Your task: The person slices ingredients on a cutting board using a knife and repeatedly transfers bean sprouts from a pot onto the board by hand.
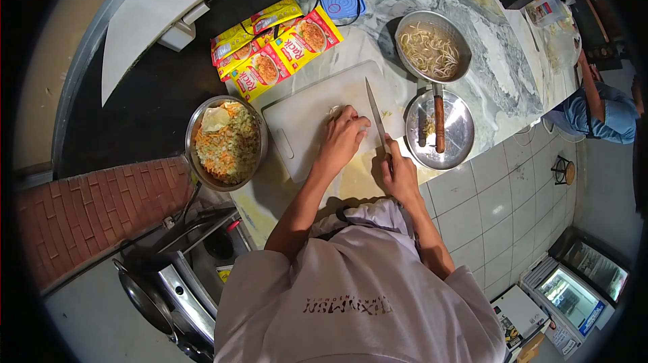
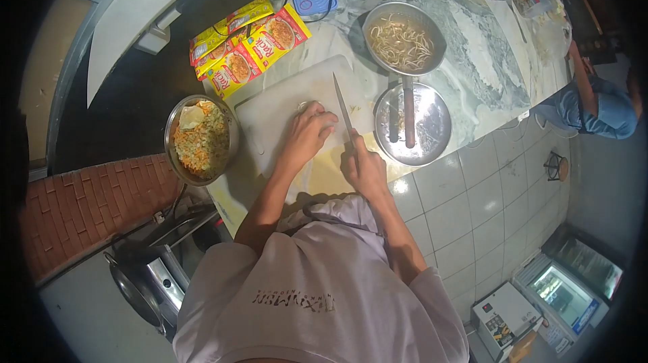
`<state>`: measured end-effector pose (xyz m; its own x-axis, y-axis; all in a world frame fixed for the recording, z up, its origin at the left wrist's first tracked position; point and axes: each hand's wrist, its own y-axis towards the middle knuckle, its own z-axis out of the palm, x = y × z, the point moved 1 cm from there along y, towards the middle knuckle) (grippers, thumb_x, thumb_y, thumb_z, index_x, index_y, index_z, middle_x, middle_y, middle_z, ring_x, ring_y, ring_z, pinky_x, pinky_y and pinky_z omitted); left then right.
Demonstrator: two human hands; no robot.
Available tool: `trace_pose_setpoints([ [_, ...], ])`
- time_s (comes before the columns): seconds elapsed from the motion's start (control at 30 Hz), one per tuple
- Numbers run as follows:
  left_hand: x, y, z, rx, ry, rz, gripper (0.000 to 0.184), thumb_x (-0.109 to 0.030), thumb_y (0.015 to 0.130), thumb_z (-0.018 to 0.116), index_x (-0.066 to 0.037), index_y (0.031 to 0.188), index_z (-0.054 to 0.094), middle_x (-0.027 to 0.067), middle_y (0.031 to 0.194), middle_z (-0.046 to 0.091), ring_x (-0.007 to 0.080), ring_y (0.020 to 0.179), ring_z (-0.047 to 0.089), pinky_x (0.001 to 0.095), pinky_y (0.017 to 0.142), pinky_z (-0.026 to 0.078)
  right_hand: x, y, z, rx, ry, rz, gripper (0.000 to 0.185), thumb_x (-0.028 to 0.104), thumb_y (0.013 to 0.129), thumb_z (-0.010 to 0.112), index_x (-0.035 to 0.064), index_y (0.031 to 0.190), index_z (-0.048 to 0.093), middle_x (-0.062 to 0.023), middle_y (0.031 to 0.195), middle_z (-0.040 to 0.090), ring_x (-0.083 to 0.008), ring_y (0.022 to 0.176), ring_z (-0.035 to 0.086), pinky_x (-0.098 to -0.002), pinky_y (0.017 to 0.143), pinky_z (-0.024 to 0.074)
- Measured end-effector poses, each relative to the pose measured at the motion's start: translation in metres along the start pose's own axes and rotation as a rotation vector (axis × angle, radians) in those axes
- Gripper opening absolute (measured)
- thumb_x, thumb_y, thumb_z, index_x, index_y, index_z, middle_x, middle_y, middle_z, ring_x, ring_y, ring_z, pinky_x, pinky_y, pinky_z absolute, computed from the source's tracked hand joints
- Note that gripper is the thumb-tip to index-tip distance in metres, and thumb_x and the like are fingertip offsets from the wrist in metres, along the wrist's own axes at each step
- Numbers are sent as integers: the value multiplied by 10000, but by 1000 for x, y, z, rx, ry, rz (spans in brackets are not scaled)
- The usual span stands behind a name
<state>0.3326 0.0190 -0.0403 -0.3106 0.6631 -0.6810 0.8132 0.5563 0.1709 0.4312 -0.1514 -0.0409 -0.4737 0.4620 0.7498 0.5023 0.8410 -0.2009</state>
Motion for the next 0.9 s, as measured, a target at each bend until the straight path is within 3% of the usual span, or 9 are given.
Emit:
trace_pose_setpoints([
  [0.2,0,0,6,-28,6,-143,110,-81,796,754,-55,877,685,112,950,603,339,894,647,467,802,506,4,-2,2,-22,16,-15,621,18,885,576,108,1473,400,-192,680,600,-425,612,605,-458,599,473],
  [0.83,0,1,12,-97,-45,-115,91,-51,803,735,-43,883,694,111,922,629,342,876,655,455,780,514,6,0,5,-7,5,-31,648,2,844,572,96,1465,413,-194,681,620,-420,600,624,-471,597,491],
  [0.9,-1,2,10,-108,-60,-126,109,-19,779,759,-29,880,718,143,914,663,363,868,655,449,781,517,5,1,6,6,-19,-22,655,2,838,573,95,1466,412,-193,689,626,-419,606,629,-471,597,494],
])
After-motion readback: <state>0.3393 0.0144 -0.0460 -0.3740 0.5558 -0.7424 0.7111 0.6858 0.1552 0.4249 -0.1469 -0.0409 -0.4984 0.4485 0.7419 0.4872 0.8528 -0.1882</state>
